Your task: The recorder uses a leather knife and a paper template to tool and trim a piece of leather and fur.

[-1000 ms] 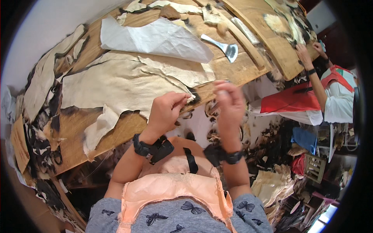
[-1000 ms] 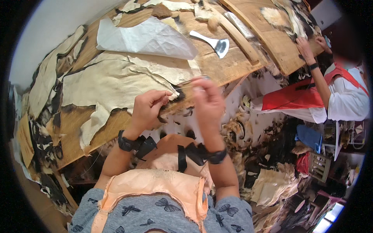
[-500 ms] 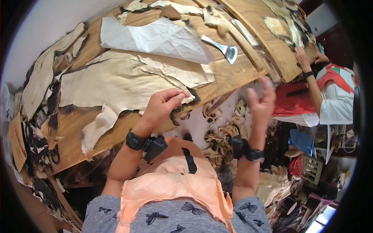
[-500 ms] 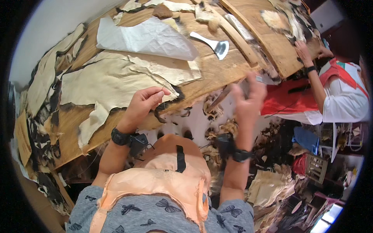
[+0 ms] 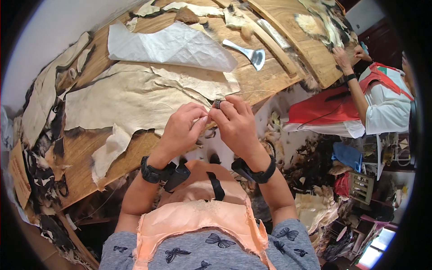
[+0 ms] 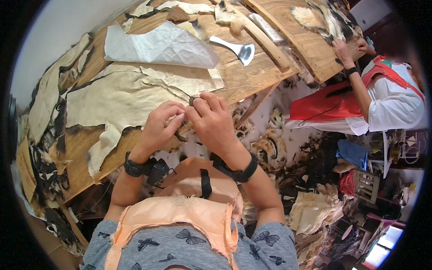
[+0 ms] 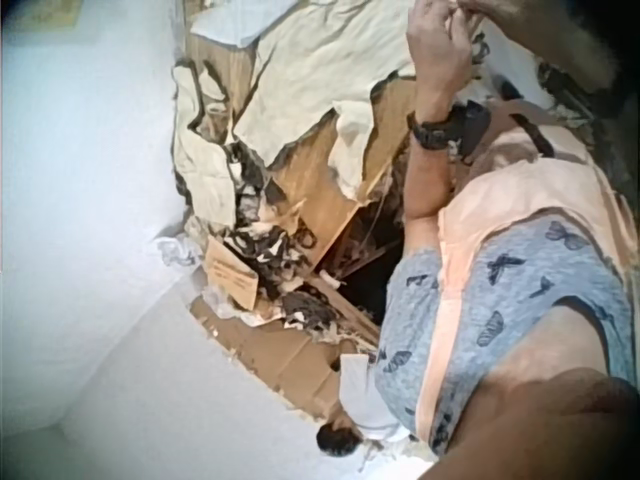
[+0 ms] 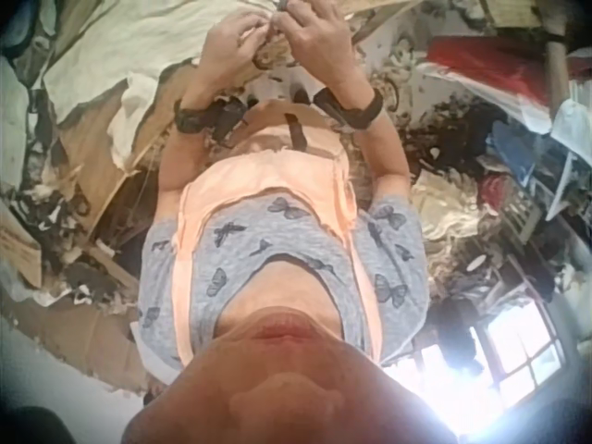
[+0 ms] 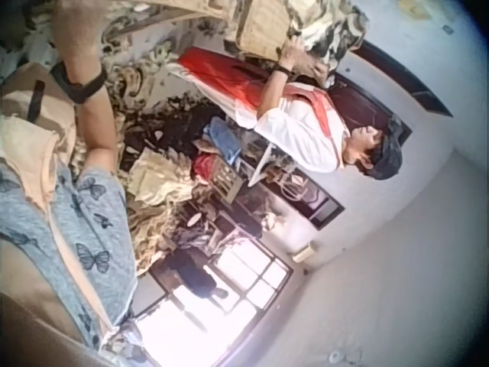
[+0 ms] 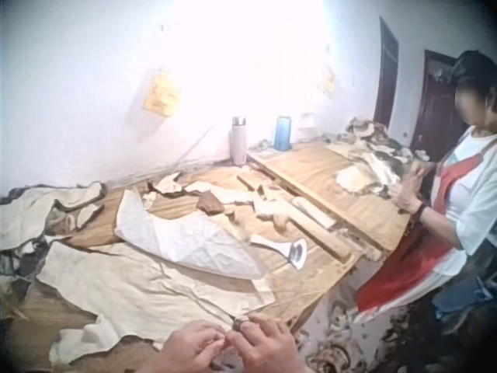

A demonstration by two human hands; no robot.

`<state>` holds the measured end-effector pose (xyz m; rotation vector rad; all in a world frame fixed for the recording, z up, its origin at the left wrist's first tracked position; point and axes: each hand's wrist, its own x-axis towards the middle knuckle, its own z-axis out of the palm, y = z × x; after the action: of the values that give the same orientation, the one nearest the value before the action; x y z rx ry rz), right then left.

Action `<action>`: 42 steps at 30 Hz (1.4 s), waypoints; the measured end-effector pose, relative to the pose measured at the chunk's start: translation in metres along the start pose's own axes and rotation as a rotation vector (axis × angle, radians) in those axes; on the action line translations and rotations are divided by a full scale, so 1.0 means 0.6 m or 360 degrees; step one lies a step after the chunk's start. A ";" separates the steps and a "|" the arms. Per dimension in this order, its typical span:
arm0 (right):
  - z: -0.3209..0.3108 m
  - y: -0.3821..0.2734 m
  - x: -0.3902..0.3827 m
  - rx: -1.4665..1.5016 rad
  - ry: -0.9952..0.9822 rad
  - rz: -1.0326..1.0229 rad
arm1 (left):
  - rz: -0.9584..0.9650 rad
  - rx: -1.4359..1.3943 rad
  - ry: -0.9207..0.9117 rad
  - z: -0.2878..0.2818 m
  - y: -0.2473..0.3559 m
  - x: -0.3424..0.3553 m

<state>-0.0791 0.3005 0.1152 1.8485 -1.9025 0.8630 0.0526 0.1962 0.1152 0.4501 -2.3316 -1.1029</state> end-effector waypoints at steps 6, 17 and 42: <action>-0.003 0.025 -0.012 0.0165 0.0164 0.0504 | -0.0727 -0.1151 -0.0165 0.000 -0.014 -0.002; -0.052 0.061 0.007 0.2077 0.0813 0.1563 | -0.0753 -0.1137 -0.0444 0.021 0.007 0.012; -0.169 0.503 -0.200 0.3147 0.1491 0.1386 | -0.1103 -0.0442 0.0054 -0.295 -0.011 -0.109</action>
<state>-0.3816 0.4464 0.0614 0.1749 -0.7035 3.6723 0.2088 0.1161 0.1844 1.2059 -1.9800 -1.6766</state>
